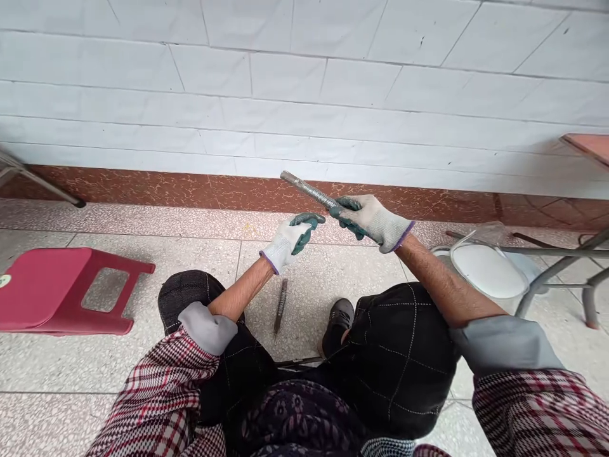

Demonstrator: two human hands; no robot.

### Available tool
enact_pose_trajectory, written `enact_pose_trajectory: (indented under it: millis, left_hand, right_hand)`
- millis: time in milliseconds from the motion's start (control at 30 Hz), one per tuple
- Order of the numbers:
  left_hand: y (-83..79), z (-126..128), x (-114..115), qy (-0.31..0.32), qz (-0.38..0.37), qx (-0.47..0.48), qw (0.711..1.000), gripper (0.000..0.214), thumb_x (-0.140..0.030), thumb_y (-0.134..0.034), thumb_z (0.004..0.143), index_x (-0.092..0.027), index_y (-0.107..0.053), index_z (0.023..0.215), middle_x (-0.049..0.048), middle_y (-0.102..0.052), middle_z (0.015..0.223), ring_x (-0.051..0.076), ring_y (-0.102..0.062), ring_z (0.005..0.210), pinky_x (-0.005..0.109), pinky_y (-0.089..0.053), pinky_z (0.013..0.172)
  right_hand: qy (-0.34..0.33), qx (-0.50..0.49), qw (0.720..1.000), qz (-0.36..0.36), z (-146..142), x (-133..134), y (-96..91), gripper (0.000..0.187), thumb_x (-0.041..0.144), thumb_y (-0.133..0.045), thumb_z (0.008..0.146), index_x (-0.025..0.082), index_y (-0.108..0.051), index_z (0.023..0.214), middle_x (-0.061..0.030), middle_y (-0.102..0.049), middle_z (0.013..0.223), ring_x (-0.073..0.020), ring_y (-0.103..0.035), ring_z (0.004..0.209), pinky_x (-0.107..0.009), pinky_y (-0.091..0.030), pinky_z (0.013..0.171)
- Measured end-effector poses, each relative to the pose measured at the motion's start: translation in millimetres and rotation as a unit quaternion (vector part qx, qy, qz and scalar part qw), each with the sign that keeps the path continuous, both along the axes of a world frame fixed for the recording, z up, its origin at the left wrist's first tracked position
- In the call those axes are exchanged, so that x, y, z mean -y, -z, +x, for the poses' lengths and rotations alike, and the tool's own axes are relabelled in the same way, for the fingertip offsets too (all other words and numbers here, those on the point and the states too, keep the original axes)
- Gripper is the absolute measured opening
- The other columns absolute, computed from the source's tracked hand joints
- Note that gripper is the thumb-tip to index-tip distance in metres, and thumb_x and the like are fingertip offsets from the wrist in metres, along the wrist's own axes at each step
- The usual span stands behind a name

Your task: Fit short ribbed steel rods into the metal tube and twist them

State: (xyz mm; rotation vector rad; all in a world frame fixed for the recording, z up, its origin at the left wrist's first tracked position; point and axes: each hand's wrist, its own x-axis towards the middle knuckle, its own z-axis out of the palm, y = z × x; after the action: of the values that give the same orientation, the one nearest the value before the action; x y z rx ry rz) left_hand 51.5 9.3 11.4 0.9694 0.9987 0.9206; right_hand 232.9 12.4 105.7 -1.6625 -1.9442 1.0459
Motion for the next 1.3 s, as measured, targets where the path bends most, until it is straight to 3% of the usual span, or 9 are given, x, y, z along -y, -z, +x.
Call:
enact_pose_trajectory:
  millis: [267, 467, 600, 733, 933, 1033, 1133, 1200, 1300]
  left_hand:
    - [-15.3, -11.7, -3.3, -0.033, 0.123, -0.049, 0.991, 0.014, -0.010, -0.062, 0.082, -0.013, -0.073, 0.090, -0.0040, -0.055, 0.063, 0.006, -0.036, 0.051, 0.023, -0.026, 0.049]
    - [-16.5, -28.7, 4.8, 0.071, 0.123, -0.143, 0.980, 0.012, -0.016, -0.059, 0.085, -0.014, -0.070, 0.089, -0.0021, -0.056, 0.059, 0.008, -0.045, 0.048, 0.022, -0.033, 0.046]
    - [-21.5, -38.1, 2.5, 0.139, 0.123, -0.063, 0.981, 0.019, -0.017, -0.064, 0.077, -0.011, -0.070, 0.094, 0.0101, -0.073, 0.094, 0.016, -0.067, 0.080, 0.024, -0.052, 0.059]
    - [-21.8, -40.5, -0.6, 0.130, 0.118, -0.007, 0.984, 0.033, -0.026, -0.070, 0.076, -0.011, -0.066, 0.104, 0.0172, -0.072, 0.116, 0.022, -0.070, 0.093, 0.025, -0.055, 0.060]
    - [-22.5, -27.6, 1.5, 0.038, 0.091, 0.030, 0.995, 0.018, -0.019, -0.067, 0.082, -0.009, -0.066, 0.096, 0.0102, -0.072, 0.083, 0.013, -0.065, 0.059, 0.021, -0.040, 0.043]
    - [-26.8, -18.1, 4.1, 0.009, 0.059, 0.035, 0.998, 0.011, -0.013, -0.063, 0.085, -0.009, -0.067, 0.094, 0.0040, -0.066, 0.067, 0.011, -0.059, 0.049, 0.022, -0.035, 0.040]
    - [-31.0, -11.8, 5.2, -0.039, 0.027, 0.045, 0.998, 0.006, -0.013, -0.060, 0.089, -0.013, -0.062, 0.084, -0.0027, -0.055, 0.055, 0.008, -0.047, 0.041, 0.022, -0.027, 0.039]
    - [-33.2, -11.5, 4.7, -0.050, 0.028, 0.059, 0.997, 0.013, -0.016, -0.061, 0.089, -0.016, -0.057, 0.077, -0.0067, -0.045, 0.050, 0.005, -0.037, 0.037, 0.022, -0.021, 0.038]
    - [-35.0, -16.5, 3.6, -0.034, 0.058, 0.089, 0.994, 0.016, -0.018, -0.067, 0.083, -0.017, -0.055, 0.073, -0.0093, -0.038, 0.049, 0.004, -0.030, 0.037, 0.023, -0.018, 0.039]
  right_hand:
    - [-0.013, -0.196, 0.972, -0.132, 0.6, 23.8, -7.0, 0.036, 0.048, -0.075, 0.077, 0.017, -0.063, 0.091, 0.0051, -0.050, 0.059, -0.0057, -0.037, 0.039, -0.020, -0.029, 0.029]
    - [-0.046, -0.202, 0.962, -0.180, 2.9, 29.5, -1.5, 0.042, 0.054, -0.079, 0.074, 0.017, -0.062, 0.086, 0.0057, -0.050, 0.058, -0.0050, -0.038, 0.036, -0.019, -0.030, 0.027]
    - [-0.033, -0.171, 0.973, -0.149, -0.4, 28.3, -2.5, 0.037, 0.050, -0.077, 0.078, 0.017, -0.062, 0.082, 0.0052, -0.050, 0.057, -0.0053, -0.039, 0.036, -0.019, -0.032, 0.027]
    - [-0.040, -0.138, 0.981, -0.134, 0.8, 25.3, -0.1, 0.027, 0.043, -0.072, 0.083, 0.018, -0.063, 0.082, 0.0048, -0.049, 0.056, -0.0065, -0.041, 0.038, -0.020, -0.033, 0.028]
    - [-0.093, -0.053, 0.988, -0.111, 1.0, 25.4, 4.4, 0.026, 0.042, -0.063, 0.091, 0.018, -0.062, 0.081, 0.0005, -0.056, 0.063, -0.0094, -0.046, 0.044, -0.024, -0.038, 0.036]
    - [-0.094, 0.098, 0.991, 0.025, -5.2, 23.8, 7.3, 0.016, 0.033, -0.067, 0.087, 0.018, -0.066, 0.092, -0.0033, -0.064, 0.077, -0.0145, -0.056, 0.061, -0.028, -0.044, 0.053]
    - [-0.071, 0.218, 0.956, 0.183, -12.4, 22.7, 10.8, 0.023, 0.029, -0.070, 0.085, 0.018, -0.068, 0.105, -0.0074, -0.067, 0.096, -0.0200, -0.062, 0.079, -0.032, -0.046, 0.068]
    - [-0.067, 0.201, 0.953, 0.218, -15.0, 24.1, 11.4, 0.022, 0.030, -0.066, 0.089, 0.018, -0.068, 0.107, -0.0076, -0.066, 0.099, -0.0201, -0.061, 0.081, -0.033, -0.046, 0.070]
    - [-0.055, 0.055, 0.987, 0.140, -13.6, 28.1, 7.6, 0.017, 0.032, -0.063, 0.090, 0.018, -0.067, 0.099, -0.0029, -0.061, 0.080, -0.0146, -0.055, 0.066, -0.028, -0.043, 0.057]
